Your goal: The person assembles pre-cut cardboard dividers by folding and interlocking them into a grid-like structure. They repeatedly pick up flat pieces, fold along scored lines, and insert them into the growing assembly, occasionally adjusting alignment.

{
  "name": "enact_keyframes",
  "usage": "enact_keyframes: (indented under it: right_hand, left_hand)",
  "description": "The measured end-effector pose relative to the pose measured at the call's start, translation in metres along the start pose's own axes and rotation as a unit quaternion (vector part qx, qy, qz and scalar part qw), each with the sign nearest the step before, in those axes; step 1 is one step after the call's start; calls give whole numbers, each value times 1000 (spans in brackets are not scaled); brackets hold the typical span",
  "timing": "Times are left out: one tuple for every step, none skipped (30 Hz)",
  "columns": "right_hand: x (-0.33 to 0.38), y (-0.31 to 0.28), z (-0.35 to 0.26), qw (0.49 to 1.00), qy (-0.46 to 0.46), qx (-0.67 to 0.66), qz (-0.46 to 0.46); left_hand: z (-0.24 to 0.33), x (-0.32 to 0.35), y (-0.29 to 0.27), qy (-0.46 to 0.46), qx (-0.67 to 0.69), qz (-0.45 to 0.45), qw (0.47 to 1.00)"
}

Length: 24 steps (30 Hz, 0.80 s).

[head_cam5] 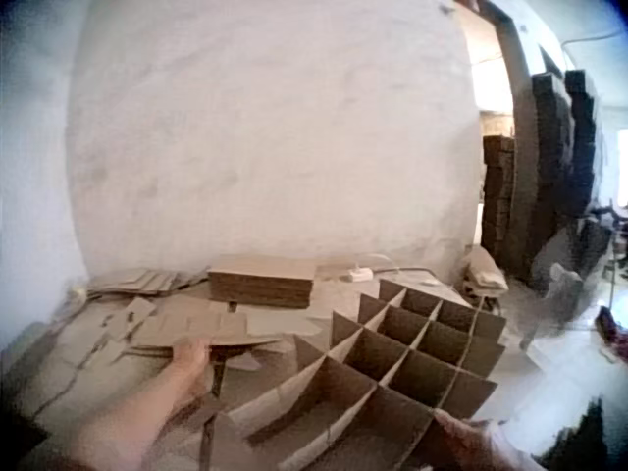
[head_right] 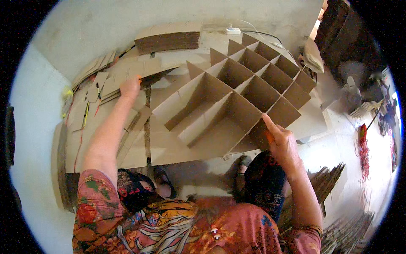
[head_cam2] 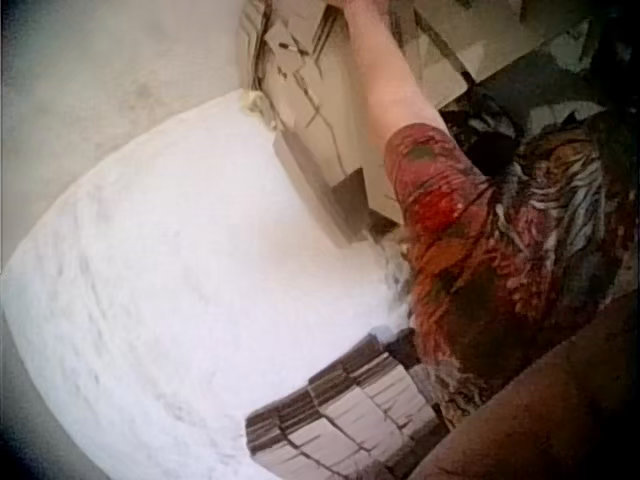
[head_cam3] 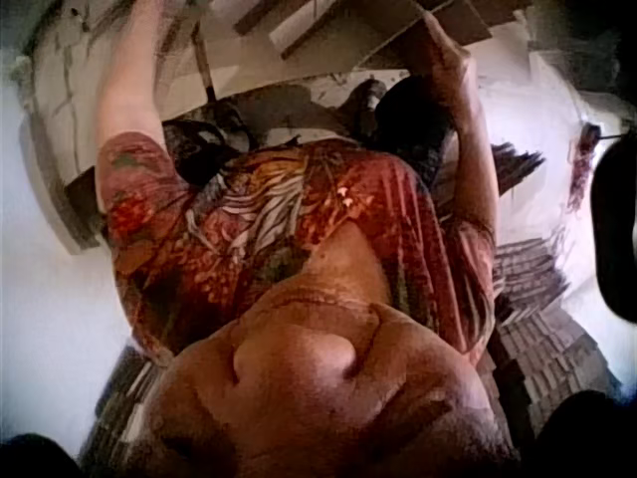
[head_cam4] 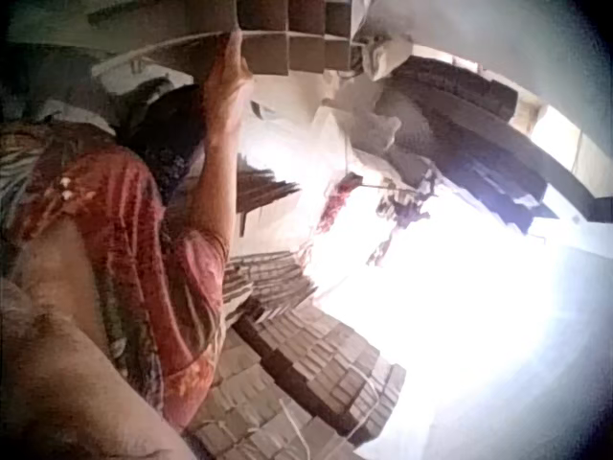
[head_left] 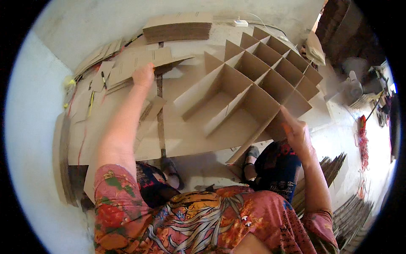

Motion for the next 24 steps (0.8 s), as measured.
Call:
enact_keyframes:
  right_hand:
    - [0,0,0,1000,17,-1,-8]
    - [0,0,-1,999,34,-3,-16]
    - [0,-7,-12,1000,2,15,16]
    - [-2,-14,-25,998,-30,32,47]
    - [-4,-20,-37,994,-61,48,78]
    - [-6,-25,-45,991,-76,51,101]
    - [-8,-33,-52,987,-87,57,124]
    - [-12,-37,-57,983,-98,60,145]
    - [-14,-46,-68,981,-94,54,160]
    - [-18,-53,-81,980,-89,45,173]
    - [-22,-60,-94,978,-86,37,184]
    - [-24,-68,-107,977,-99,22,190]
    - [-23,-72,-118,975,-107,11,196]
    - [-24,-76,-126,973,-116,-2,201]
    - [-22,-80,-129,967,-143,-9,210]
    - [-19,-84,-132,961,-168,-14,219]
    - [-14,-85,-126,966,-184,-59,169]
    - [-10,-83,-124,968,-197,-103,119]
    - [-2,-87,-120,968,-172,-122,140]
    - [8,-86,-120,965,-152,-144,158]
    - [19,-84,-120,962,-132,-165,175]
    - [27,-79,-115,955,-95,-212,183]
    - [34,-71,-110,944,-62,-263,191]
    - [42,-64,-105,927,-29,-313,202]
  left_hand:
    - [-4,0,-13,0,13,-23,1000]
    - [-9,1,-21,-1,26,-45,999]
    - [-16,3,-25,25,62,-46,997]
    - [-23,8,-39,12,91,-9,996]
    - [-30,15,-53,0,119,28,992]
    - [-36,21,-67,-12,147,66,987]
    - [-27,28,-89,10,114,104,988]
    - [-14,37,-112,30,76,139,987]
    - [4,47,-135,54,43,175,982]
    - [27,61,-150,128,95,176,971]
    - [51,79,-165,199,147,175,953]
    - [77,101,-182,291,144,206,923]
    - [103,126,-192,384,143,234,882]
    - [130,144,-202,422,152,186,874]
    - [151,159,-211,458,159,137,864]
    - [161,165,-223,466,165,148,857]
    - [167,170,-233,471,169,160,851]
    - [171,173,-239,477,173,172,844]
    - [168,168,-244,445,175,197,856]
    - [156,159,-249,408,172,223,869]
    - [143,151,-254,370,170,248,879]
    - [137,142,-252,355,178,241,886]
    - [128,132,-244,337,184,234,893]
    - [124,125,-235,319,190,227,900]
Point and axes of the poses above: each hand's wrist, its own x-axis away from the middle knuckle, its own y-axis out of the palm, z = x × y, the point moved 7 cm from there along -x, towards the middle knuckle, and after that the axes turned 7 degrees about -z, right-handed, at the moved point
